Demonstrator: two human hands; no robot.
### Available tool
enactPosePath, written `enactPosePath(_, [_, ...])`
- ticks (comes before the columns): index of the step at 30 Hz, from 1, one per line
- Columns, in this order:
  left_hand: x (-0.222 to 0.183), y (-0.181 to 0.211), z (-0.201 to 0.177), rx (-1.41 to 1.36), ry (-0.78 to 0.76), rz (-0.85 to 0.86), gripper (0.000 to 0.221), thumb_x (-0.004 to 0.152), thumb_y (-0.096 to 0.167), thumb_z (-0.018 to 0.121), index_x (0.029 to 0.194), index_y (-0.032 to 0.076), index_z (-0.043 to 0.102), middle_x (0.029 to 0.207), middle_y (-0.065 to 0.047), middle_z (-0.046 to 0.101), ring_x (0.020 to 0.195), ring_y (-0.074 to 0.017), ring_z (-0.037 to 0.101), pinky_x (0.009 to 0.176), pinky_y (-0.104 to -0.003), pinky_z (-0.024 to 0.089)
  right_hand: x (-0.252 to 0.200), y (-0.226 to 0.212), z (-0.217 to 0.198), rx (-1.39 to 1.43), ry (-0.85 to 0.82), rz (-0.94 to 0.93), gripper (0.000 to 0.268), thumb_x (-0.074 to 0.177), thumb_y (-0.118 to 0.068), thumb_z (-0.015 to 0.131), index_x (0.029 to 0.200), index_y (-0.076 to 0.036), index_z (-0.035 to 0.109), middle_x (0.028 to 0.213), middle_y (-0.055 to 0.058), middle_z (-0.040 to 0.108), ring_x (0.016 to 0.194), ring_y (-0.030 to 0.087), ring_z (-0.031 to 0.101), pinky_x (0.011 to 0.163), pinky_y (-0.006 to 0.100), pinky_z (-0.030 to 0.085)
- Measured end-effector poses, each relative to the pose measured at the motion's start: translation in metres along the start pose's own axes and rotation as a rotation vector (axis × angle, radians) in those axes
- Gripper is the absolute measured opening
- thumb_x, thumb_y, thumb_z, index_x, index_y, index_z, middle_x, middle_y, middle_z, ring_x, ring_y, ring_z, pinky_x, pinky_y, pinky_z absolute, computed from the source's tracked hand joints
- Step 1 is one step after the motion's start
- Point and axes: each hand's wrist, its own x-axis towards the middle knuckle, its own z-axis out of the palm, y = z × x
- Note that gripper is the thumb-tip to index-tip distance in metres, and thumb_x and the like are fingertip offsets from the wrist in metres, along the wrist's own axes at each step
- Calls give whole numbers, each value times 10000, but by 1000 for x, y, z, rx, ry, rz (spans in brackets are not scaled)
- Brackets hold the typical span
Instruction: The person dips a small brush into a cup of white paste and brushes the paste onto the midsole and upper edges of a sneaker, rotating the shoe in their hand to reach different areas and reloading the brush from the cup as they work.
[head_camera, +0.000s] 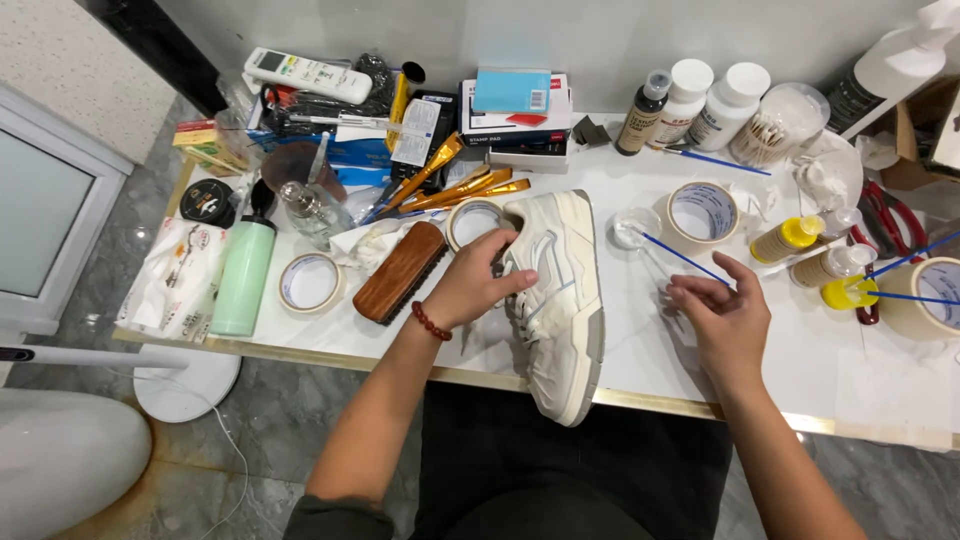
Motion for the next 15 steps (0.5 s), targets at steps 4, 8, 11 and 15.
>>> enactPosePath(4, [9,-20,12,-380,-128,-125,424,857,275,804,1132,-10,652,1021,-58,706,934,-137,647,838,-292,547,-31,0,-10,-22,44,-41,671,926,57,683,1495,63,328,1122,224,694,994,240,705,879,355,597])
enactPosePath(8, [12,9,12,-413,-17,-196,336,880,186,826,1032,-37,625,925,-69,655,792,-123,607,694,-303,521,-75,5,-24,-41,195,-143,579,1001,42,643,1500,59,348,1102,208,683,996,234,704,881,366,603])
enactPosePath(11, [12,50,-1,-621,141,-338,282,908,166,769,1040,-31,616,932,-98,684,771,-151,662,676,-327,562,-100,-5,-23,-5,270,-218,440,1061,23,611,1452,60,412,1060,200,683,963,226,702,873,371,601])
enactPosePath(15, [7,81,-20,-1185,288,-325,325,1038,243,596,1185,-40,662,1059,-143,738,913,-228,728,810,-369,601,-122,-31,-6,138,251,-279,261,1082,-3,562,1333,57,518,1047,182,701,984,232,707,882,376,595])
